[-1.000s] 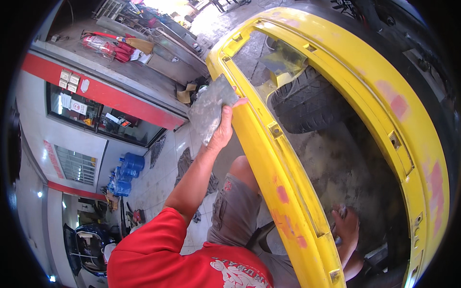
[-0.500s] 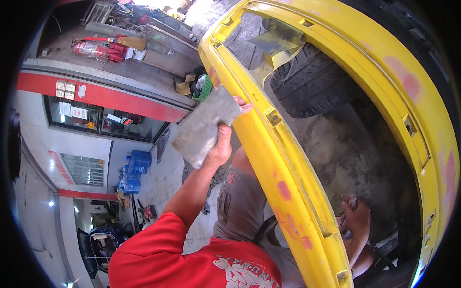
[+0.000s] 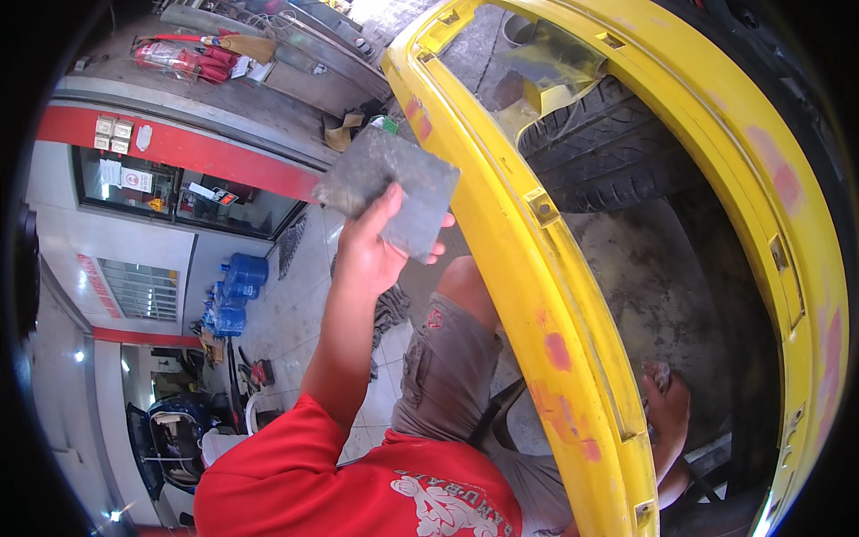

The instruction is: The person sands a yellow car bumper with a sanding block and wipes it with a cloth. They repeatedly sand different sections and wipe away dust, working on the bumper resting on a stand.

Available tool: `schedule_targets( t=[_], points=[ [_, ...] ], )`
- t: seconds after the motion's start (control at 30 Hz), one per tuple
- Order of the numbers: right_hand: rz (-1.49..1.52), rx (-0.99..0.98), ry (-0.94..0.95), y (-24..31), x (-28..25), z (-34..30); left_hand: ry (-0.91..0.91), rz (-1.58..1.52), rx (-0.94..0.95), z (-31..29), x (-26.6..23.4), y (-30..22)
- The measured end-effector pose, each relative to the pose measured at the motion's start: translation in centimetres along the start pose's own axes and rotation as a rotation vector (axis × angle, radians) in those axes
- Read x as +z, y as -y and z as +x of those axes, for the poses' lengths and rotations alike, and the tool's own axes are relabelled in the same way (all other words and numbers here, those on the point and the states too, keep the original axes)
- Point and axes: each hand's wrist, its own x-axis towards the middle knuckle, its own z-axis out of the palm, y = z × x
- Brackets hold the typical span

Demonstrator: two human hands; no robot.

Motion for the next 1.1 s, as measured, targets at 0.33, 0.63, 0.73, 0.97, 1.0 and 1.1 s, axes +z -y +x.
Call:
schedule_targets(
  t=[0.33, 0.63, 0.73, 0.97, 1.0, 1.1],
  points=[
    [0.018, 0.029, -0.024, -0.1, 1.1, 0.7, 0.417, 1.626, 0.836, -1.8, 2.2, -1.2],
    [0.099, 0.123, 0.072, -1.8, 1.0, 1.8, 0.412, 1.658, 0.942, 2.0, 4.3, -1.4],
    [0.110, 0.147, 0.089, -2.0, 0.7, 2.0, 0.457, 1.624, 0.886, 1.7, 4.0, -1.6],
    [0.004, 0.157, 0.034, -2.2, 1.5, 1.6, 0.495, 1.542, 0.955, 1.6, 2.3, -1.2],
    [-0.005, 0.159, 0.033, -2.1, 1.6, 1.6, 0.504, 1.558, 0.942, 2.1, 2.2, -1.2],
    [-0.023, 0.170, 0.026, -1.7, 1.6, 1.7, 0.554, 1.633, 0.918, 3.1, 2.0, -1.8]
  ],
)
